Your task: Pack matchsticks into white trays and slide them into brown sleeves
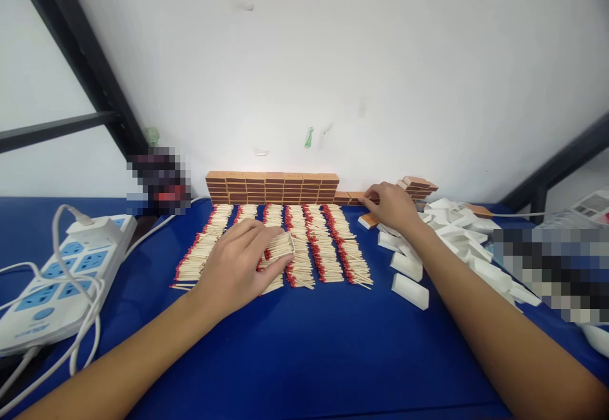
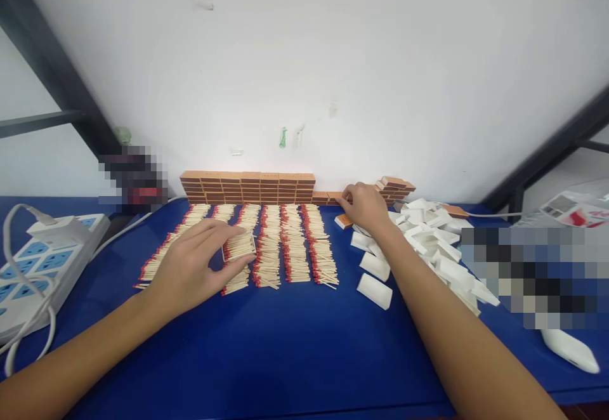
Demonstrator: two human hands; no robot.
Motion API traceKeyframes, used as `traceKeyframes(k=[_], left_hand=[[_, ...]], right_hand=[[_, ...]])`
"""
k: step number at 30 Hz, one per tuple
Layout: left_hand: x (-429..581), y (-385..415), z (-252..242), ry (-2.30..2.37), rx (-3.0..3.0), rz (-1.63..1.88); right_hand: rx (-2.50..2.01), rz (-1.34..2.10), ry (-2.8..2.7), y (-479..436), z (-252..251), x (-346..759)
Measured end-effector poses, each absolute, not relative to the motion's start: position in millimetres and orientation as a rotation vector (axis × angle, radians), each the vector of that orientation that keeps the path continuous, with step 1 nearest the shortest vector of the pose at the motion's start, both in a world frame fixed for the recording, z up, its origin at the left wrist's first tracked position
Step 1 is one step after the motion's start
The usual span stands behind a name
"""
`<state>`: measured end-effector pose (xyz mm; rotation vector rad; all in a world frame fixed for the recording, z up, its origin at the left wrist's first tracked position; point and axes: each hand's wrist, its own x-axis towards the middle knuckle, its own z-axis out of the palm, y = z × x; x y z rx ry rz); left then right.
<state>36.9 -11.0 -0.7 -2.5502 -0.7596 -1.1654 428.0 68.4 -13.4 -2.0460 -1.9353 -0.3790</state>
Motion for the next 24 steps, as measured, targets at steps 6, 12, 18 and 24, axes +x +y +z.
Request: traceKeyframes(k=[6,12,18,24], left_hand=[[35.9,-11.9,-1.6,-0.76,-2.568,-1.164],[35.7,-10.6,-0.7,-0.765,-2.558,-1.159],[36.7,-12.2,-1.3,-0.763,-2.573,-1.163],[35.9,-11.6,-1.4,-0.756,-2.564,-1.154]], right_hand=[[-2.185,-0.209,-1.923,67.1,-16.0,434.0],[-2.17,-0.088,-1.937,74.8,-23.2,437.0],[-2.139,-0.024,-1.943,75.1,-22.0,441.9],[-2.133,-0.012,-1.921,74.5,-21.9,442.6]])
